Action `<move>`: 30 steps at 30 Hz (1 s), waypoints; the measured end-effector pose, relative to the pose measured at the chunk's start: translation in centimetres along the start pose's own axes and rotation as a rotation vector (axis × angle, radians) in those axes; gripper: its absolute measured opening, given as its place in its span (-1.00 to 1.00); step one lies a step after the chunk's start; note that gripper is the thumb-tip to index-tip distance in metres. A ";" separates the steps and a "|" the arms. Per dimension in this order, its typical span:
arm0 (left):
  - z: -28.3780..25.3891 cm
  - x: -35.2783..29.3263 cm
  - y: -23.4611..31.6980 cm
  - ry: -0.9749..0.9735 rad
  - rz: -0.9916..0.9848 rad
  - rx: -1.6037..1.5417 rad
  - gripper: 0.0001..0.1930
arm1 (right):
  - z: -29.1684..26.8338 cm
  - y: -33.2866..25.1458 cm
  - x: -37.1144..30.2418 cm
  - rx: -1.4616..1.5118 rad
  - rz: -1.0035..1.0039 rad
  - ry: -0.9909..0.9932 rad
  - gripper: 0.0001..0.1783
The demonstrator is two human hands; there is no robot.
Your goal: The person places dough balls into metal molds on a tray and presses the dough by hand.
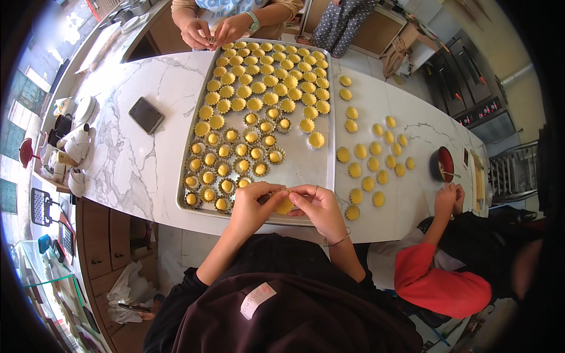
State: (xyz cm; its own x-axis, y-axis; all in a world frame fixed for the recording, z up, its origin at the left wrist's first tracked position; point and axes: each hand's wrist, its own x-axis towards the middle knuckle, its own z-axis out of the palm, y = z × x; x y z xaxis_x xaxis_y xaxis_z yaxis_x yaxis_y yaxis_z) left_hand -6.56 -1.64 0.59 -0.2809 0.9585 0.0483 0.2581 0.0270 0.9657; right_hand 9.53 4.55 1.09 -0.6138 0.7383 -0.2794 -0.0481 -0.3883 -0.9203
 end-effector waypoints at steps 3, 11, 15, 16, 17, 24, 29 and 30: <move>0.1 0.0 -0.2 -0.001 0.015 0.006 -0.85 | -0.1 0.4 0.0 -0.003 0.000 0.000 -0.75; -0.1 -0.2 -0.9 -0.078 -0.240 -0.346 -0.68 | -0.7 0.9 0.4 0.128 0.019 0.097 -0.74; 0.6 -0.5 -1.6 -0.109 -0.314 -0.460 -0.65 | -0.6 1.1 0.3 0.117 -0.044 0.116 -0.73; 0.8 -0.6 -1.7 -0.107 -0.298 -0.394 -0.67 | -0.5 1.2 0.2 0.117 -0.041 0.118 -0.73; 0.9 -0.7 -1.8 -0.109 -0.301 -0.395 -0.67 | -0.3 1.1 0.1 0.073 -0.059 0.127 -0.73; 1.0 -0.3 -0.6 -0.027 -0.207 -0.153 -0.75 | -0.4 1.0 -0.3 -0.029 -0.028 0.093 -0.74; 1.2 0.0 -1.0 0.009 -0.190 -0.055 -0.78 | -0.2 1.1 -0.2 -0.023 -0.044 0.081 -0.75; 1.1 -0.1 -0.8 0.003 -0.202 -0.036 -0.77 | -0.3 1.2 -0.2 -0.002 -0.025 0.078 -0.75</move>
State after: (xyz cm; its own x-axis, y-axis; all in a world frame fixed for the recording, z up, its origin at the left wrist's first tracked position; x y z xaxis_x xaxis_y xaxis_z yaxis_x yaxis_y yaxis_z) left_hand -5.74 -1.43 -0.50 -0.3261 0.9339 -0.1465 0.1627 0.2081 0.9645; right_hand 9.83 4.12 -0.09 -0.5493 0.7883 -0.2771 -0.0610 -0.3686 -0.9276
